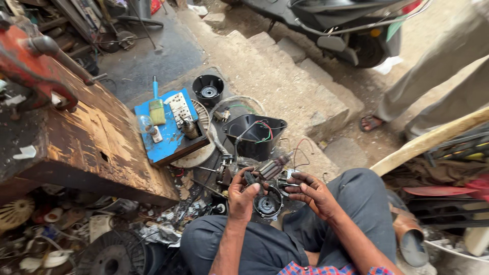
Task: The person disassembles a small electric motor, removes the rotor, and uses a screwdriver to clean the inside of the stator housing. The person then reassembles the motor components.
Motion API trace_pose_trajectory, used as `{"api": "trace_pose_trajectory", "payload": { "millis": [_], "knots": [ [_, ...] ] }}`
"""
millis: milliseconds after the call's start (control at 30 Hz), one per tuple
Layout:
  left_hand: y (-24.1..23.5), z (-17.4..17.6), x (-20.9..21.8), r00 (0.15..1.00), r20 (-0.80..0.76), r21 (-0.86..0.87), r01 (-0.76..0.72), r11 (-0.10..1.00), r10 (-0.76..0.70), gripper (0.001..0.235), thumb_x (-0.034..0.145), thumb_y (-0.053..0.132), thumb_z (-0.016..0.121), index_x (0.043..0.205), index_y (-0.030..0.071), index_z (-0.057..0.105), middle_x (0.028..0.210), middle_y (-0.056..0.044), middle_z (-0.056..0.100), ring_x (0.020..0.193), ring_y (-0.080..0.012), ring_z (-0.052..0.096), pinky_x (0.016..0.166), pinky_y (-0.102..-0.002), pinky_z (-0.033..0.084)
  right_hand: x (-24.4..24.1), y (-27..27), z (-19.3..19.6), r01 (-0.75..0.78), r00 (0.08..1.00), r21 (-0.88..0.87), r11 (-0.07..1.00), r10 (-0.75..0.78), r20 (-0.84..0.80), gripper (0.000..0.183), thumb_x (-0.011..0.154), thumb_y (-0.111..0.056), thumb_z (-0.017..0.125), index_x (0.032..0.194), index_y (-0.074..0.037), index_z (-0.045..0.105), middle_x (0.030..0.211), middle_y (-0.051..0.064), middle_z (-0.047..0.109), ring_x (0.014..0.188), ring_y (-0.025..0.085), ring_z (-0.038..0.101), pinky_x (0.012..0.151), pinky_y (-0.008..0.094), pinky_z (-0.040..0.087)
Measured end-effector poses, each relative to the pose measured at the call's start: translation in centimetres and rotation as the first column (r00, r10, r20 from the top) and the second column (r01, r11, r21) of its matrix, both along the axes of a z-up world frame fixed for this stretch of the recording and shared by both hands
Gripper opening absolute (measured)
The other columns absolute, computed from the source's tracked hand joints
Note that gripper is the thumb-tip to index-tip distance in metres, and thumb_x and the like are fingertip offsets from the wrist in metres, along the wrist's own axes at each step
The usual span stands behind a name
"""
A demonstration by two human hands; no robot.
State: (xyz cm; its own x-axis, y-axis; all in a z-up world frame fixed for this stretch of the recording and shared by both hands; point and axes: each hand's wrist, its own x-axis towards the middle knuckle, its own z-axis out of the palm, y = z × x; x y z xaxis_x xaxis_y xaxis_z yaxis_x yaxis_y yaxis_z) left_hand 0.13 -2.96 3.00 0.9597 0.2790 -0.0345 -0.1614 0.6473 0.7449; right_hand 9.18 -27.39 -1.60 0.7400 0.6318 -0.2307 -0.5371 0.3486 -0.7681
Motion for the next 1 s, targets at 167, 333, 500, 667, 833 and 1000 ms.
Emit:
{"api": "trace_pose_trajectory", "payload": {
  "millis": [167, 333, 500, 667, 833, 1000],
  "knots": [
    [0.4, 0.0, -0.3, 0.996, 0.069, -0.21, 0.068, 0.975, -0.055, 0.053, 0.084, 0.013, 0.07, 0.134, 0.001, 0.055, 0.104, -0.017, 0.07, 0.086, -0.0305, 0.075, 0.072, -0.04, 0.063, -0.5, -0.3, 0.2, 0.157, 0.947, -0.081, 0.984, -0.127, 0.294, 0.089, 0.084, -0.029, 0.075, 0.157, -0.007, 0.029, 0.15, 0.018, 0.045, 0.129, 0.032, 0.054, 0.103, 0.047, 0.05],
    [0.9, -0.1, -0.4, 0.999, 0.035, -0.241, -0.004, 0.97, 0.012, 0.051, 0.086, 0.015, 0.07, 0.133, 0.001, 0.056, 0.103, -0.016, 0.072, 0.086, -0.0294, 0.075, 0.072, -0.04, 0.064, -0.3, 0.0, -0.9, 0.236, 0.909, -0.196, 0.952, -0.144, 0.392, 0.094, 0.085, -0.029, 0.071, 0.162, -0.009, 0.02, 0.155, 0.018, 0.04, 0.135, 0.031, 0.048, 0.105, 0.044, 0.046],
    [1.4, -0.1, -0.7, 0.998, 0.047, -0.303, -0.029, 0.952, 0.046, 0.049, 0.088, 0.019, 0.07, 0.131, 0.0, 0.057, 0.105, -0.019, 0.073, 0.086, -0.0316, 0.074, 0.071, -0.039, 0.063, -0.9, 0.1, 0.4, 0.239, 0.926, -0.177, 0.955, -0.169, 0.336, 0.088, 0.089, -0.031, 0.064, 0.162, -0.009, 0.021, 0.156, 0.018, 0.041, 0.136, 0.031, 0.048, 0.106, 0.046, 0.045],
    [1.8, -1.1, -0.3, 0.998, 0.043, -0.361, -0.029, 0.932, 0.048, 0.05, 0.09, 0.025, 0.069, 0.131, -0.001, 0.057, 0.106, -0.019, 0.073, 0.087, -0.033, 0.075, 0.072, -0.038, 0.063, -0.3, -1.5, 6.5, 0.371, 0.747, -0.08, 0.925, -0.247, 0.617, 0.099, 0.083, -0.047, 0.069, 0.163, -0.009, 0.026, 0.154, 0.019, 0.037, 0.142, 0.031, 0.037, 0.109, 0.057, 0.04],
    [1.8, -2.0, -0.1, 0.999, 0.023, -0.413, -0.033, 0.91, 0.047, 0.051, 0.091, 0.028, 0.067, 0.132, -0.001, 0.057, 0.107, -0.022, 0.072, 0.088, -0.0339, 0.075, 0.073, -0.037, 0.063, 0.8, -3.5, 12.8, 0.426, 0.805, 0.207, 0.881, -0.474, 0.357, 0.106, 0.08, -0.076, 0.069, 0.16, -0.016, 0.034, 0.155, 0.019, 0.034, 0.143, 0.038, 0.037, 0.114, 0.065, 0.033],
    [1.8, -1.6, -0.1, 0.999, 0.003, -0.402, -0.044, 0.915, 0.05, 0.052, 0.09, 0.032, 0.067, 0.131, 0.001, 0.057, 0.107, -0.021, 0.072, 0.087, -0.0331, 0.074, 0.073, -0.036, 0.062, -0.4, -3.0, 14.8, 0.444, 0.886, 0.217, 0.869, -0.462, 0.036, 0.117, 0.068, -0.086, 0.07, 0.149, -0.009, 0.036, 0.16, 0.024, 0.031, 0.147, 0.045, 0.033, 0.12, 0.067, 0.026]
  ]
}}
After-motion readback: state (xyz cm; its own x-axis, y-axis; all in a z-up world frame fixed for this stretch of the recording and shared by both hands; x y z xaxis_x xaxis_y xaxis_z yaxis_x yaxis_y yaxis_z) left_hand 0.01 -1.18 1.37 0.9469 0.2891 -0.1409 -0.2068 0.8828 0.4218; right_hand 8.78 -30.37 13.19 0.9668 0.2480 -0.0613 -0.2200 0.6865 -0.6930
